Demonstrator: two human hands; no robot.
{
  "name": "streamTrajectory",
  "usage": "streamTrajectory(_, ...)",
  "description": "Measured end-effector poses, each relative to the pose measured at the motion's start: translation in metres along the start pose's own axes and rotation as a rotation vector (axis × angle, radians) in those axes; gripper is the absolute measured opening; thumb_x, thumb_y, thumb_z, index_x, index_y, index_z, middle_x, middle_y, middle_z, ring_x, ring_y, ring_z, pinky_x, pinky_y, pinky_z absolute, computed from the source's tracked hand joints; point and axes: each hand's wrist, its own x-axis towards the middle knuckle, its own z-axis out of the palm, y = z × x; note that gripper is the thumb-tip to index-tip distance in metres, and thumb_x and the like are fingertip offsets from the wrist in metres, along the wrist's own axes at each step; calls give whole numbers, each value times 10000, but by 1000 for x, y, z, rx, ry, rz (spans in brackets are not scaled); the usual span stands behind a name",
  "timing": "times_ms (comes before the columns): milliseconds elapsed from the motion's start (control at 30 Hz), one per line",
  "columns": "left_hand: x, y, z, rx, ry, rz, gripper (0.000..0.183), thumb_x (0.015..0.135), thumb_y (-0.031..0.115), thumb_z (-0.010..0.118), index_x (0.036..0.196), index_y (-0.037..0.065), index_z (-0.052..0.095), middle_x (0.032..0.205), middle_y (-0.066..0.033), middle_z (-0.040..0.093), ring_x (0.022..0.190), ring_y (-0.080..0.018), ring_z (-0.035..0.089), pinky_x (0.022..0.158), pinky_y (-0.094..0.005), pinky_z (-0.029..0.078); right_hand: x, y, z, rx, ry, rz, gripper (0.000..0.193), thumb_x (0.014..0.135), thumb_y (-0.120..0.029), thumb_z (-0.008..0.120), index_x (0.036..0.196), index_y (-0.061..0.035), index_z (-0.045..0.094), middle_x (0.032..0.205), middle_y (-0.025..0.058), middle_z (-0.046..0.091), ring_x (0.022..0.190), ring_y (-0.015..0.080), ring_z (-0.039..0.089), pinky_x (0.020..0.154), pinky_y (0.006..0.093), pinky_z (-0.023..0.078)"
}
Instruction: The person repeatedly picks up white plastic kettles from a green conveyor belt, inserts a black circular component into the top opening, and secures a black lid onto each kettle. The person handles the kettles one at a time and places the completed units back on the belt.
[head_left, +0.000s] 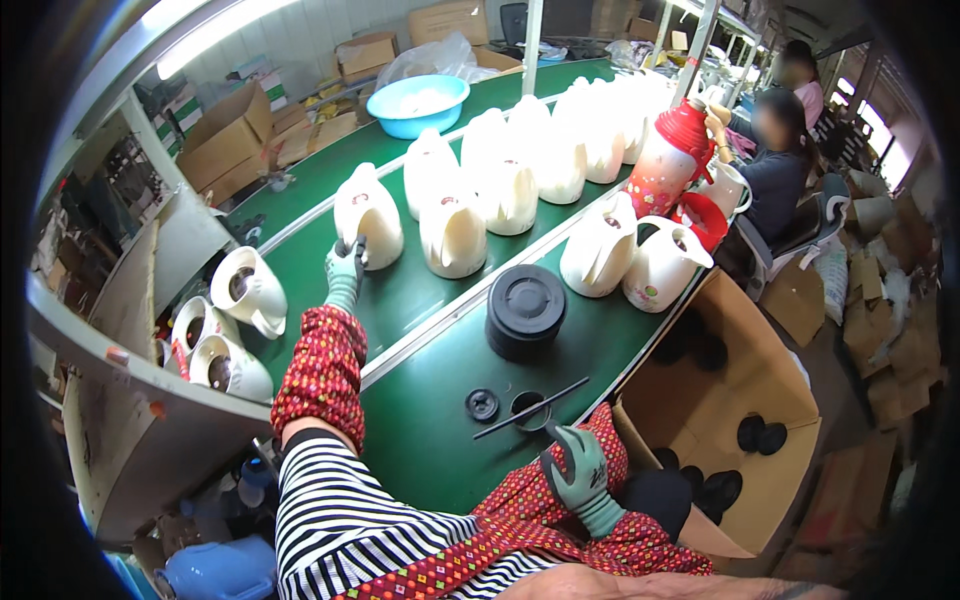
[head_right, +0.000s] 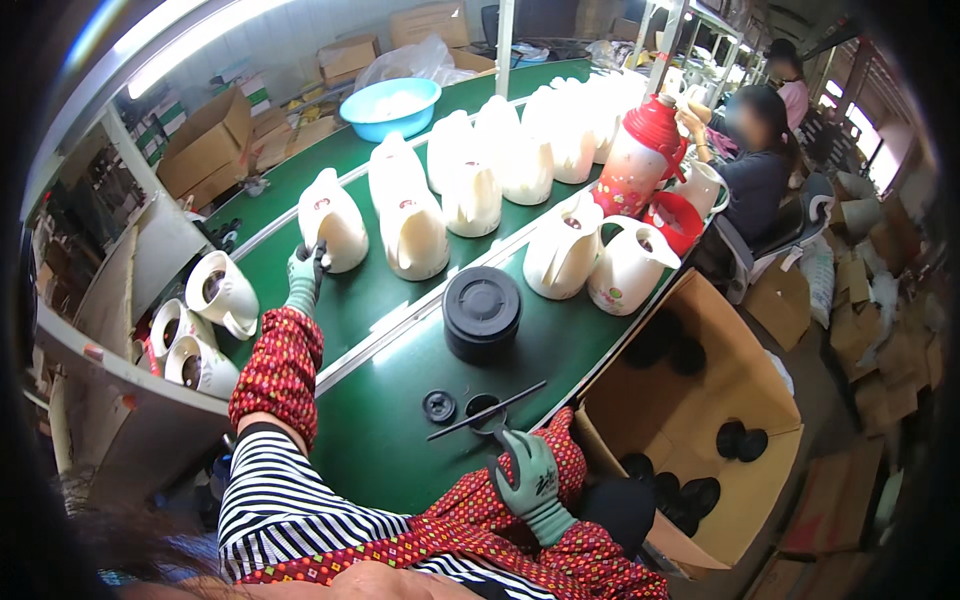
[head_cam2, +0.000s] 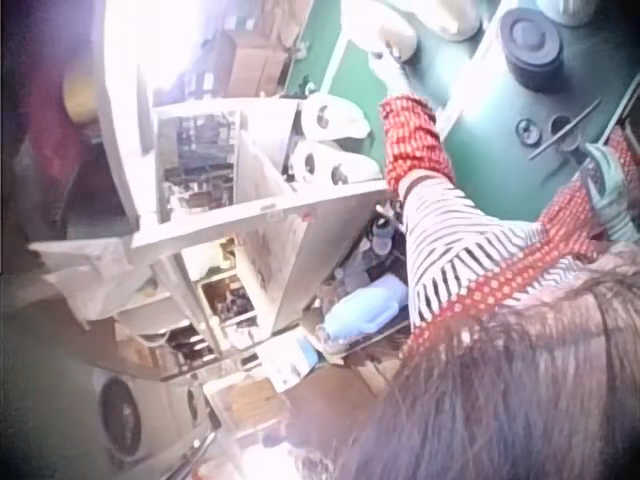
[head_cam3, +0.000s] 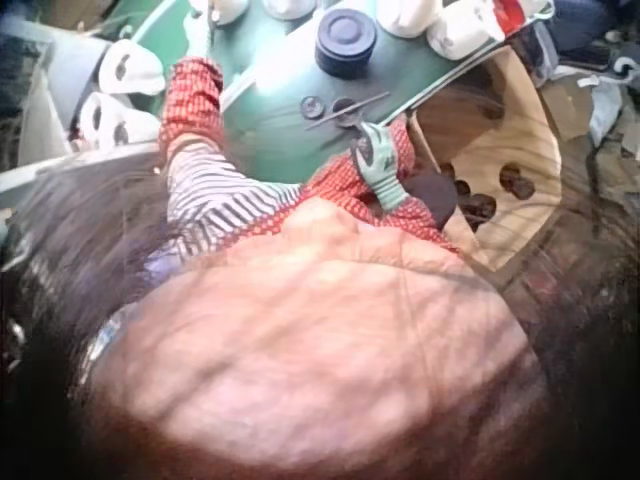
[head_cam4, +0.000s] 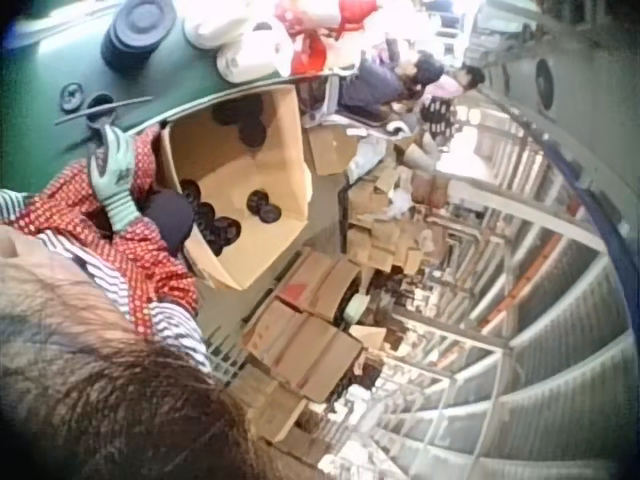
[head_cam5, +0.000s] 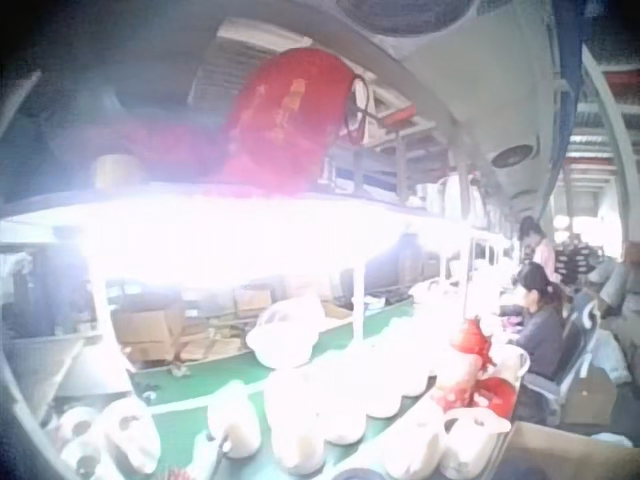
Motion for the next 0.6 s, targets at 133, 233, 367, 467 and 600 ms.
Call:
streamTrajectory(133, 42, -25, 22, 66, 92, -99, 327, 977, 320, 784, 1068, 24, 679, 863, -59, 692, 680, -154, 645, 555, -297, 588, 2, 2, 0, 32, -27, 8, 476, 854, -185, 785, 1289, -23, 678, 1163, 160, 688, 1027, 353, 657, 915, 458, 524)
streamTrajectory(233, 62, -31, -5, 252, 32, -99, 610, 914, 523, 779, 1256, 41, 626, 998, -135, 733, 821, -275, 698, 732, -397, 576, 4, 1, 2, 46, -51, 9, 468, 856, -178, 779, 1289, -24, 686, 1157, 154, 697, 1029, 348, 661, 913, 456, 523)
streamTrajectory(367, 24, -12, -36, 689, 157, 116, 1076, 822, 565, 823, 1606, 42, 303, 1593, -287, 409, 1398, -428, 524, 1172, -462, 425, 3, 3, 3, 29, -50, 15, 445, 858, -176, 769, 1273, -31, 698, 1148, 147, 708, 1032, 349, 663, 924, 458, 519)
streamTrajectory(467, 13, -10, -119, 1065, 633, 475, 1111, 829, 410, 834, 1640, 19, 183, 1608, -369, 281, 1430, -515, 448, 1157, -520, 451, 2, 2, 6, 58, -62, -5, 442, 853, -182, 768, 1265, -37, 703, 1145, 147, 712, 1034, 353, 663, 929, 465, 517)
streamTrajectory(600, -10, 57, -165, 1120, 408, -158, 902, 877, 385, 785, 1567, 38, 319, 1539, -332, 379, 1277, -476, 610, 1017, -521, 556, -2, 4, 9, 25, -46, 5, 440, 849, -192, 776, 1257, -43, 705, 1139, 143, 711, 1034, 355, 663, 929, 465, 515)
